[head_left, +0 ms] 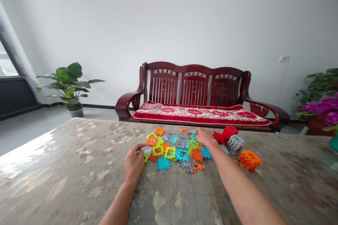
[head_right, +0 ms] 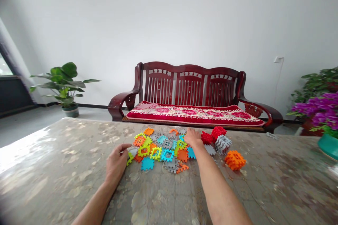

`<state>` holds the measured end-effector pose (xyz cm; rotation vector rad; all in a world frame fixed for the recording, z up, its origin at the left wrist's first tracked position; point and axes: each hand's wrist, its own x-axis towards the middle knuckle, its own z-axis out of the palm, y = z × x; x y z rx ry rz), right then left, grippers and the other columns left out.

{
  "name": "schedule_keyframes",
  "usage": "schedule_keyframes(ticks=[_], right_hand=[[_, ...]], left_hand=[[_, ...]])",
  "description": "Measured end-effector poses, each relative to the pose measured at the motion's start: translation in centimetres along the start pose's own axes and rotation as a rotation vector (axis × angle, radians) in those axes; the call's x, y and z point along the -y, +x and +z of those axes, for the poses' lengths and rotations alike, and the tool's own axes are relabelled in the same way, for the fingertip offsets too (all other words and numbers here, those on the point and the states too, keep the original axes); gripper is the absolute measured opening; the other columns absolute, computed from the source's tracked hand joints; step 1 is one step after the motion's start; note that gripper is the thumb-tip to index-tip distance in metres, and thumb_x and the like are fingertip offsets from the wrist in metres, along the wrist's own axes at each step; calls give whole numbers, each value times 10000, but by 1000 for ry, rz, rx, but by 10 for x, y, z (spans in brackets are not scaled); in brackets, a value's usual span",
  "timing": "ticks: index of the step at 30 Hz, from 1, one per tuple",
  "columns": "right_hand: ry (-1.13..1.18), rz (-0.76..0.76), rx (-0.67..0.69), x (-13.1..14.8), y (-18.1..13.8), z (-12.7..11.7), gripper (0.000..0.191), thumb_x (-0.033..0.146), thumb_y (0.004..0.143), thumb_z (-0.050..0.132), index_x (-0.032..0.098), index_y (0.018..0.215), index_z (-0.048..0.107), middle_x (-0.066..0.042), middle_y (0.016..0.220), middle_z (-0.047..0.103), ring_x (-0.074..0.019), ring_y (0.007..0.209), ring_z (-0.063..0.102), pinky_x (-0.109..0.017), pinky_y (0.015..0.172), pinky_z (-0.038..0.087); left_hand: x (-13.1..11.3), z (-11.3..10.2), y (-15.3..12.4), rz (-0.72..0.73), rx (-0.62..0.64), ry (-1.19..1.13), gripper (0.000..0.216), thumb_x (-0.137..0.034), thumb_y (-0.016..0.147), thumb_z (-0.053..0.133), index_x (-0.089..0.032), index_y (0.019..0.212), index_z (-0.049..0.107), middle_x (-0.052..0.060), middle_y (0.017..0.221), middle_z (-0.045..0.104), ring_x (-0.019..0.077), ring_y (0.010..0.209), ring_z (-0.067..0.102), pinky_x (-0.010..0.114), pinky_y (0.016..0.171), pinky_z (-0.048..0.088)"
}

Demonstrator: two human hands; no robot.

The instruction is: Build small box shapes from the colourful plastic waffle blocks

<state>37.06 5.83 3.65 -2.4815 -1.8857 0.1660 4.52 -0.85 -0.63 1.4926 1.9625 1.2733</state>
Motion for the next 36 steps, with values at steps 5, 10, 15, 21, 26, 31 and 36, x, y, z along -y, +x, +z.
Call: schedule_keyframes(ticks=[5, 10, 15, 21, 26, 31, 36], right_hand=[[21, -26, -47, 1, 0, 4, 440, 202, 807, 507, 128, 1231, 599, -203, 1247, 628, -313, 1158, 591, -386, 914, 450], [78, -92, -123, -1, -2, 4, 438, 225, 754, 597, 110, 1175, 631, -208, 1195, 649, -317, 1143, 589, -375, 960, 415], [199, -151, -206, 2, -7, -1, 549, 234, 726, 628, 113, 1260, 582, -194, 1234, 635, -311, 1176, 564, -374, 1008, 380], [430, -198, -165, 3, -15, -5, 486, 325, 859, 467, 159, 1307, 556, -71, 1199, 681, -176, 1045, 642, -233, 839, 476], [487, -218, -105, -11, -36, -11, 442, 434, 885, 428, 173, 1165, 650, -32, 1004, 730, -180, 888, 666, -248, 715, 489], [405, -188, -108, -21, -68, -15, 372, 463, 873, 462, 188, 929, 707, -62, 900, 731, -206, 869, 649, -268, 738, 434], [374, -184, -120, -30, -96, -17, 417, 404, 932, 346, 190, 907, 703, -74, 922, 736, -199, 900, 656, -267, 770, 437]], left_hand=[[0, 1, 0, 13, -24, -4, 314, -170, 776, 461, -228, 942, 722, 37, 924, 722, 178, 825, 643, 279, 773, 458], [1, 1, 0, 20, -12, -23, 313, -179, 777, 456, -233, 932, 723, 35, 934, 724, 180, 823, 647, 286, 780, 460], [2, 2, 0, 37, -21, -27, 312, -177, 780, 453, -226, 937, 718, 36, 949, 722, 178, 850, 648, 282, 801, 462], [-3, -1, -1, 27, -35, -9, 311, -171, 777, 460, -230, 924, 728, 31, 931, 725, 175, 835, 651, 270, 787, 470], [-1, 0, 0, 28, -26, 1, 316, -169, 784, 457, -227, 941, 725, 36, 911, 725, 181, 844, 653, 275, 785, 473], [-1, 0, 0, 42, -9, -5, 323, -169, 784, 449, -219, 951, 721, 44, 955, 726, 184, 854, 654, 281, 792, 472], [-4, -1, 0, 39, 1, 20, 333, -171, 792, 436, -221, 959, 720, 50, 975, 726, 188, 869, 654, 281, 793, 468]])
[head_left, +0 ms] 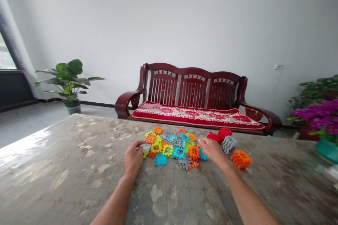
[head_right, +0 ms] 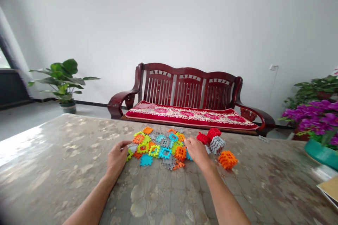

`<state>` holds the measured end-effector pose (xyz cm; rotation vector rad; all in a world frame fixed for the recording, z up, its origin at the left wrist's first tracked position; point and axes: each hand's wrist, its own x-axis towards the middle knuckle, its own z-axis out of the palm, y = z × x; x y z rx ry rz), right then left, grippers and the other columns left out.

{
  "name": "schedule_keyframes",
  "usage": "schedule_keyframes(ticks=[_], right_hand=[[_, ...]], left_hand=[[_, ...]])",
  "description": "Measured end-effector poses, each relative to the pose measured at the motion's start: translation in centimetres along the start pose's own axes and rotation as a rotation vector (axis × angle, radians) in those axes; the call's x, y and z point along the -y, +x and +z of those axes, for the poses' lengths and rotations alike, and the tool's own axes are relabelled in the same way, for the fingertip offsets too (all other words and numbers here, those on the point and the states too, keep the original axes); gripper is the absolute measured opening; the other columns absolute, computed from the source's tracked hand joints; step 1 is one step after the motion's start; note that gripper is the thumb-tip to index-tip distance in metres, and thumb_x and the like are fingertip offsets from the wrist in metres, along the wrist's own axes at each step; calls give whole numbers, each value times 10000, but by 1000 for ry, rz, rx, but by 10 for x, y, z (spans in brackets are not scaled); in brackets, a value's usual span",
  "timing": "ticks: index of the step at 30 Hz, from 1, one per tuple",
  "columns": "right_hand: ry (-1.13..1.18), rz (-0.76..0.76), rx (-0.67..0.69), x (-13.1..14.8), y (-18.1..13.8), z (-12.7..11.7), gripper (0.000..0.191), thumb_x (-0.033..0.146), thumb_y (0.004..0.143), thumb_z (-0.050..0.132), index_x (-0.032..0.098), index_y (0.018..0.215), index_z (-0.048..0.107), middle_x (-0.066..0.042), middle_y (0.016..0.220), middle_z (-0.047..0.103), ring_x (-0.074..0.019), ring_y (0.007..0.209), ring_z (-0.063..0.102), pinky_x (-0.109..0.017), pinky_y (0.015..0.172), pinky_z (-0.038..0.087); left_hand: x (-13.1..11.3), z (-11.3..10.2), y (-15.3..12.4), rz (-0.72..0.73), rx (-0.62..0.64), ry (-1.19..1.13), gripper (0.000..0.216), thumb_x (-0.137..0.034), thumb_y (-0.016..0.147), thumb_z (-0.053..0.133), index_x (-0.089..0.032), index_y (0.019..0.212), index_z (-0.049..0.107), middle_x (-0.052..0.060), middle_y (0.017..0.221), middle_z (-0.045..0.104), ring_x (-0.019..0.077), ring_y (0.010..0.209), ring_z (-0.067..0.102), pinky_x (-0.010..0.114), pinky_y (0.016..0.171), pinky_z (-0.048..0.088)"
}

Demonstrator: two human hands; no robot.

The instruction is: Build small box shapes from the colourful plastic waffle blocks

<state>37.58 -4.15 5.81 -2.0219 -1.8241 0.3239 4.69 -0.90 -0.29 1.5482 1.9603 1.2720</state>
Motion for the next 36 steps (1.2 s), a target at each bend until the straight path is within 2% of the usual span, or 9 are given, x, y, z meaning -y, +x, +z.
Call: schedule_keyframes(ticks=[3, 6, 9, 15, 19, 25, 29, 33, 36], right_hand=[[23, -30, -44, -6, -16, 5, 349, 298, 852, 481, 202, 1132, 666, -71, 1116, 711, -202, 1020, 643, -271, 868, 450], [3, -130, -91, -14, -29, 19, 514, 207, 764, 550, 205, 1276, 591, -77, 1282, 637, -222, 1175, 571, -320, 1022, 401], [-41, -191, -156, -19, -36, 34, 573, 203, 762, 563, 193, 1335, 545, -88, 1364, 576, -242, 1274, 492, -374, 1112, 329], [-115, -159, -210, -14, -34, 48, 610, 320, 805, 611, 224, 1394, 484, -102, 1343, 581, -267, 1274, 485, -402, 1076, 366], [-129, -184, -183, -11, -32, 52, 600, 287, 788, 629, 225, 1373, 506, -97, 1321, 595, -268, 1252, 493, -390, 1058, 370], [-41, -272, -225, -14, -38, 49, 606, 201, 768, 582, 232, 1367, 499, -57, 1186, 662, -236, 1143, 547, -380, 1039, 389], [-7, -314, -253, -16, -47, 48, 601, 146, 762, 544, 261, 1351, 508, -41, 1258, 634, -211, 1200, 528, -353, 1067, 377], [-64, -198, -311, -12, -54, 48, 529, 269, 820, 566, 242, 1346, 506, -71, 1251, 633, -232, 1167, 556, -361, 1033, 400], [-173, -94, -282, -3, -59, 50, 537, 422, 840, 585, 235, 1338, 507, -98, 1215, 646, -266, 1140, 569, -371, 979, 418]], left_hand=[[-1, 0, 0, -1, 11, 13, 330, -174, 801, 439, -222, 964, 721, 48, 982, 727, 189, 872, 654, 280, 791, 465], [-1, -1, 0, -4, 17, 15, 321, -165, 799, 449, -224, 961, 720, 43, 964, 732, 187, 867, 656, 277, 790, 468], [0, -1, 0, -4, 27, 17, 325, -164, 800, 446, -225, 966, 718, 44, 963, 735, 186, 863, 658, 278, 793, 470], [1, 0, 1, 0, 17, 24, 326, -174, 793, 456, -229, 978, 719, 45, 993, 737, 186, 854, 662, 280, 784, 465], [1, 0, 1, -1, 10, 28, 316, -176, 785, 471, -230, 963, 726, 41, 969, 745, 185, 832, 663, 270, 744, 464], [0, -1, 0, 3, 12, 30, 320, -185, 787, 465, -227, 967, 726, 42, 959, 742, 182, 820, 660, 267, 741, 462], [2, 0, 1, 4, 5, 15, 318, -190, 790, 457, -226, 961, 723, 38, 903, 739, 181, 812, 657, 262, 735, 463], [1, 0, 0, 1, 8, 8, 317, -190, 789, 460, -228, 967, 719, 36, 905, 737, 179, 808, 658, 262, 738, 465], [0, 0, 0, 0, 5, 12, 311, -185, 787, 465, -226, 961, 720, 42, 932, 739, 184, 820, 658, 270, 753, 465]])
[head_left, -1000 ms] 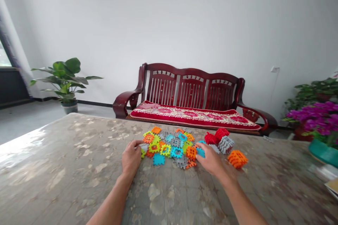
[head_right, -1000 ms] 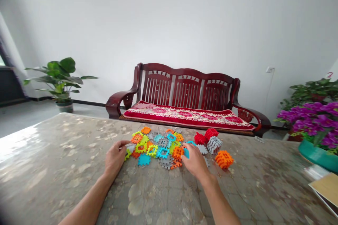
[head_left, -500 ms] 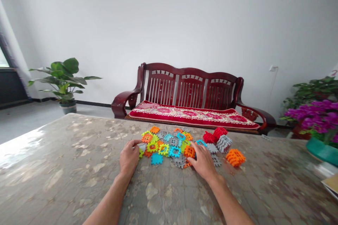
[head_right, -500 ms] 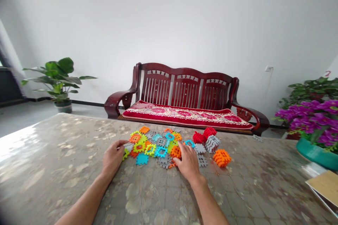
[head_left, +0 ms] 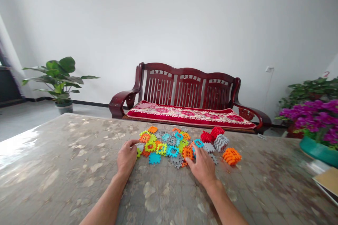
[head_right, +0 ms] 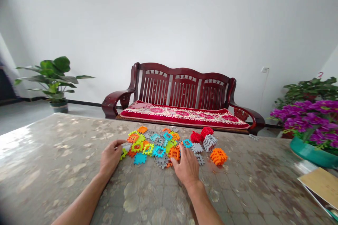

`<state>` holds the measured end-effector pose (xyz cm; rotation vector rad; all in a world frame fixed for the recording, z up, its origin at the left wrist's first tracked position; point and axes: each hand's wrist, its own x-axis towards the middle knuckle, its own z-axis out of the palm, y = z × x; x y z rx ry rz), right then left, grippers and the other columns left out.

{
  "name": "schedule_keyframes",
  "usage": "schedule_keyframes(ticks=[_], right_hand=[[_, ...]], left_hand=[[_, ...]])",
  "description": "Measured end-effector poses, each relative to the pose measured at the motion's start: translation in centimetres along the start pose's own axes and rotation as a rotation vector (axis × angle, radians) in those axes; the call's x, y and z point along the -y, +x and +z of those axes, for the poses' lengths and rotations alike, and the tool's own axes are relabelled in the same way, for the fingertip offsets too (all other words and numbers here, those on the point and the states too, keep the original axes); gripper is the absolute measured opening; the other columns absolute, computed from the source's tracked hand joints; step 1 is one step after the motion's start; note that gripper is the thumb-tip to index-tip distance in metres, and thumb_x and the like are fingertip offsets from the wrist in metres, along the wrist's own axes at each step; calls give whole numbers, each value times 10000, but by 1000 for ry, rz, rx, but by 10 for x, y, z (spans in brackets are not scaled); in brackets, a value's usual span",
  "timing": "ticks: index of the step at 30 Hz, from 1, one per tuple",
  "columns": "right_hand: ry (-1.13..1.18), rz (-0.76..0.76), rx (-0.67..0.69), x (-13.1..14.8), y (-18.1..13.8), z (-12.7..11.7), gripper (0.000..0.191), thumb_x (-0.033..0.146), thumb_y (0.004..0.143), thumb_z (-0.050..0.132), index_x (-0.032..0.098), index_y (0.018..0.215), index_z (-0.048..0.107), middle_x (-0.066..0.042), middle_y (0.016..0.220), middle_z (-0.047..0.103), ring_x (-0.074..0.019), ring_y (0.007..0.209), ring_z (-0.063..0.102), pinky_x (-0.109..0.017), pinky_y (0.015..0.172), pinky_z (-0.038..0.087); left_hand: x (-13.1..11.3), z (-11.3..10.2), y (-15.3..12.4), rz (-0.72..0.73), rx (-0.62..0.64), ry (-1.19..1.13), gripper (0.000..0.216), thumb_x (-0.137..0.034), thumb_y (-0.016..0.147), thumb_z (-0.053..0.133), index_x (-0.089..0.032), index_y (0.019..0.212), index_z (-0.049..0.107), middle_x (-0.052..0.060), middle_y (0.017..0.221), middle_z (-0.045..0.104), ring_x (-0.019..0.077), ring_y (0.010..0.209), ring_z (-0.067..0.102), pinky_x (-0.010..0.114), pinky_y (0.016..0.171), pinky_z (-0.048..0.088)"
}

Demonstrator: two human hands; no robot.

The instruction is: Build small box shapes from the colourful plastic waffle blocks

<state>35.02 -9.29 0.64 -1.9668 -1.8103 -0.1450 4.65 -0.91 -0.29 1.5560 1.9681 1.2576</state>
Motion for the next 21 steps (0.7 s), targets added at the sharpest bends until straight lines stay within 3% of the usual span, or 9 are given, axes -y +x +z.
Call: schedule_keyframes(ticks=[4, 8, 21], right_hand=[[-120, 52, 68, 13, -1, 2, 597, 502, 844, 574, 215, 1359, 483, -115, 1179, 666, -293, 1101, 580, -376, 901, 430], [-171, 85, 90, 22, 2, 1, 588, 450, 861, 559, 208, 1387, 454, -122, 1186, 669, -289, 1097, 582, -362, 879, 425], [-205, 68, 57, 16, -3, 0, 666, 404, 835, 592, 227, 1446, 396, -97, 1105, 700, -271, 1021, 614, -347, 842, 423]], left_hand=[[0, 0, 0, 8, 4, 3, 311, -184, 788, 463, -226, 962, 718, 43, 953, 739, 187, 842, 658, 274, 770, 464], [0, 0, 1, 5, 9, 5, 315, -185, 790, 456, -225, 962, 718, 43, 951, 738, 187, 863, 659, 271, 772, 462], [2, 1, 2, -12, 28, -3, 328, -191, 780, 448, -222, 971, 714, 37, 938, 739, 185, 839, 655, 260, 726, 448]])
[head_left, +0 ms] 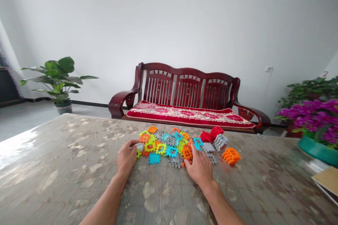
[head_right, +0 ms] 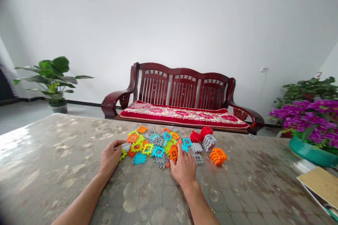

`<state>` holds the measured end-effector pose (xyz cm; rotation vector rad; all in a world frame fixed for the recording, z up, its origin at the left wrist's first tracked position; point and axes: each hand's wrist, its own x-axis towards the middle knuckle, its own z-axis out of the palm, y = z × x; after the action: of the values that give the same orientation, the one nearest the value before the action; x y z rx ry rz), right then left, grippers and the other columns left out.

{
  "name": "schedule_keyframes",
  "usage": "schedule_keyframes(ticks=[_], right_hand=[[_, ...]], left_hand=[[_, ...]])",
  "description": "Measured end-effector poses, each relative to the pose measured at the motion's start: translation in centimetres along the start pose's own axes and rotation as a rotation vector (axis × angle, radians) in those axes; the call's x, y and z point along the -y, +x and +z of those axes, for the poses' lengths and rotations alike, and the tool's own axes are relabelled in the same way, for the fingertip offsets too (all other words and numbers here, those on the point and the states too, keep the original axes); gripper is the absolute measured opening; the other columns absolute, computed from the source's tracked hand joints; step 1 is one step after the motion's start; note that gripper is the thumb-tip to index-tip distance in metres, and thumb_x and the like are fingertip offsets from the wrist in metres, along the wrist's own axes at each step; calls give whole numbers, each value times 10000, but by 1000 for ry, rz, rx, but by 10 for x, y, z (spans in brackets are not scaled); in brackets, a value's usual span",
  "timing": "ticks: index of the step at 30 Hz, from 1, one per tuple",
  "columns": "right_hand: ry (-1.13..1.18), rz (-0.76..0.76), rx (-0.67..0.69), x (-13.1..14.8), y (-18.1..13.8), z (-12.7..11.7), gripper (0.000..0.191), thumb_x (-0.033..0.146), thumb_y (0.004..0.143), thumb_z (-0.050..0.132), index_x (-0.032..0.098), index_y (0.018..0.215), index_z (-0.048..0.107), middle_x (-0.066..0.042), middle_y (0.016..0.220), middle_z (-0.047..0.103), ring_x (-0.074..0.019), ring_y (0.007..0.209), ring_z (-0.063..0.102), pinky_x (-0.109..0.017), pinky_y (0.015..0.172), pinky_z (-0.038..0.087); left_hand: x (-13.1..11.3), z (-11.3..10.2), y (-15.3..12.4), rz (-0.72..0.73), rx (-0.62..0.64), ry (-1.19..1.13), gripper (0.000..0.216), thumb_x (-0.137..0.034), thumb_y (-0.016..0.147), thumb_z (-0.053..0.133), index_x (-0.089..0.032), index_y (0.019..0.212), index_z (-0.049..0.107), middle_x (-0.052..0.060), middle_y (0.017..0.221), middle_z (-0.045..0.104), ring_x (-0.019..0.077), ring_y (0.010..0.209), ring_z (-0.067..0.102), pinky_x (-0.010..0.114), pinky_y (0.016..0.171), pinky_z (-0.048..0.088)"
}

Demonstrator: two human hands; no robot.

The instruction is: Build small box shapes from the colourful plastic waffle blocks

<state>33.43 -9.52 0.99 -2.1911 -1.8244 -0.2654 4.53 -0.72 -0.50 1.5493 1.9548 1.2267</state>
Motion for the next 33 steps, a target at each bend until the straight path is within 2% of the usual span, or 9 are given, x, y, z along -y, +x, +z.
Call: schedule_keyframes(ticks=[7, 11, 14, 19, 24, 29, 33], right_hand=[[11, 13, -26, 2, 0, 5, 622, 335, 847, 583, 206, 1433, 417, -90, 1061, 718, -252, 977, 641, -331, 821, 429], [69, -4, -109, -5, 1, 4, 608, 313, 835, 592, 208, 1413, 435, -84, 1071, 712, -237, 984, 640, -313, 829, 441], [115, -16, -204, -18, 2, 0, 591, 278, 826, 580, 204, 1397, 448, -86, 1148, 692, -230, 1026, 627, -311, 868, 444], [146, 15, -343, -54, 11, -11, 551, 274, 827, 551, 158, 1361, 475, -101, 1135, 696, -245, 1029, 615, -342, 901, 445], [78, 224, -346, -91, 19, -40, 571, 328, 818, 560, 160, 1358, 481, -97, 1125, 701, -260, 989, 622, -353, 863, 446], [9, 451, -245, -125, 19, -67, 610, 396, 822, 552, 189, 1389, 462, -93, 1142, 702, -276, 983, 642, -370, 826, 463], [-60, 565, -159, -144, 16, -75, 598, 413, 826, 533, 195, 1381, 484, -106, 1102, 717, -301, 984, 658, -398, 830, 479]], left_hand=[[0, 0, 0, 2, -7, 6, 329, -197, 790, 444, -221, 978, 713, 39, 952, 737, 188, 851, 651, 267, 739, 442], [1, 1, 1, -4, -3, 4, 322, -193, 786, 454, -226, 973, 713, 34, 937, 739, 184, 829, 650, 262, 728, 444], [1, 0, 1, -11, 3, 8, 317, -195, 791, 460, -226, 977, 715, 35, 926, 738, 183, 822, 648, 262, 728, 444], [-1, -2, 1, -13, 7, 25, 317, -194, 795, 464, -229, 981, 718, 34, 932, 739, 184, 812, 648, 264, 720, 444], [-3, -3, 0, -22, 8, 32, 314, -198, 789, 472, -233, 973, 723, 26, 900, 740, 181, 783, 646, 258, 699, 442], [-2, -3, 1, -19, 1, 28, 311, -208, 774, 482, -234, 963, 728, 21, 857, 739, 180, 757, 642, 253, 662, 434], [0, -2, 2, -9, 8, 20, 312, -223, 778, 479, -238, 974, 721, 17, 869, 740, 180, 772, 645, 251, 647, 425]])
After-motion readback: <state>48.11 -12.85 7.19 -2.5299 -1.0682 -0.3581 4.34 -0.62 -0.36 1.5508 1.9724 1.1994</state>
